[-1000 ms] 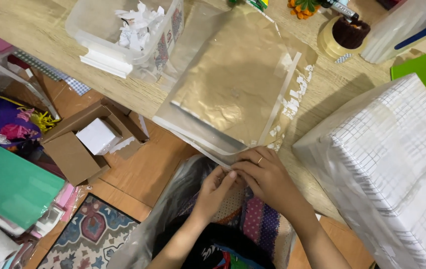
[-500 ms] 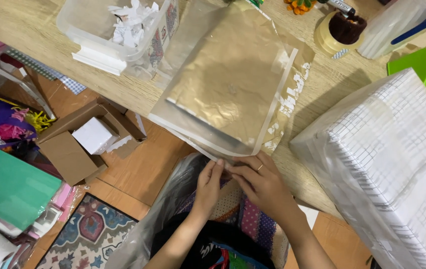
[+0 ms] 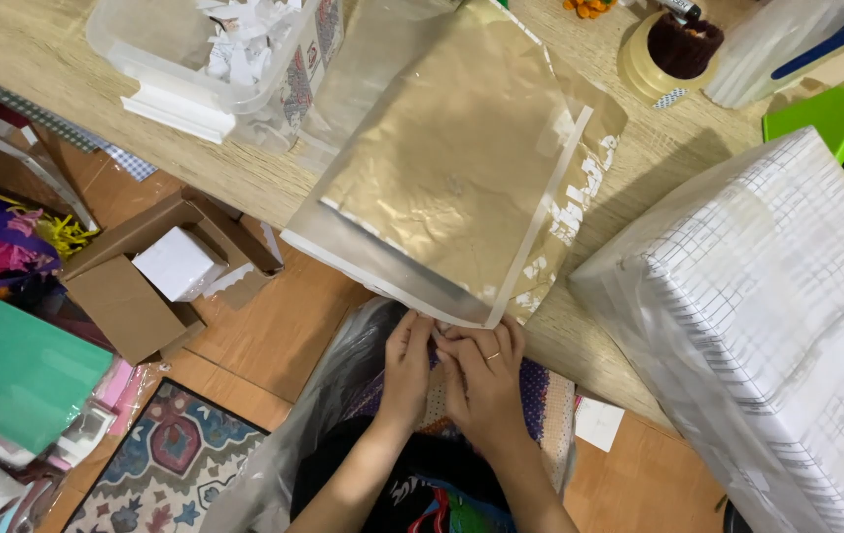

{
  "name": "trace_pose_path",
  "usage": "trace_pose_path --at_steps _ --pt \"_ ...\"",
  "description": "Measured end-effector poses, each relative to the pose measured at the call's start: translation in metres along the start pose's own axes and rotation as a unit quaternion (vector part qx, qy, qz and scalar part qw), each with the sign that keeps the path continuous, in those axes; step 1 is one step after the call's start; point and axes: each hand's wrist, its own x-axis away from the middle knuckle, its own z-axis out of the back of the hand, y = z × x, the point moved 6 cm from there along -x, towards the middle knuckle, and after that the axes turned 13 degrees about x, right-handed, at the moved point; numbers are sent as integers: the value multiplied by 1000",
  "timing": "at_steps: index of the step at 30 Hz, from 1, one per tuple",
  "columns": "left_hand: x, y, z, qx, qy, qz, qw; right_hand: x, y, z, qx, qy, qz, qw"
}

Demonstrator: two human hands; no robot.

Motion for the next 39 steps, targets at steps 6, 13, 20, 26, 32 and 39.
trace_pose_path --at_steps 6,13,20,26,32,39 --pt "-3 1 3 0 -1 -11 1000 0 7 1 -44 33 -84 995" --pt "6 1 5 27 -89 -31 995 -6 15 7 -80 31 -130 988" --pt "12 -3 12 -189 -96 -32 977 -18 31 7 -166 -9 -190 968" --pt "19 21 -3 -252 -46 -73 964 -16 37 8 -196 -24 -195 961" --pt "20 49 -22 -330 -67 -278 900 -16 39 7 -216 -45 -202 954" --pt "18 50 -18 -367 -61 -326 869 -26 32 11 -228 -54 -187 954"
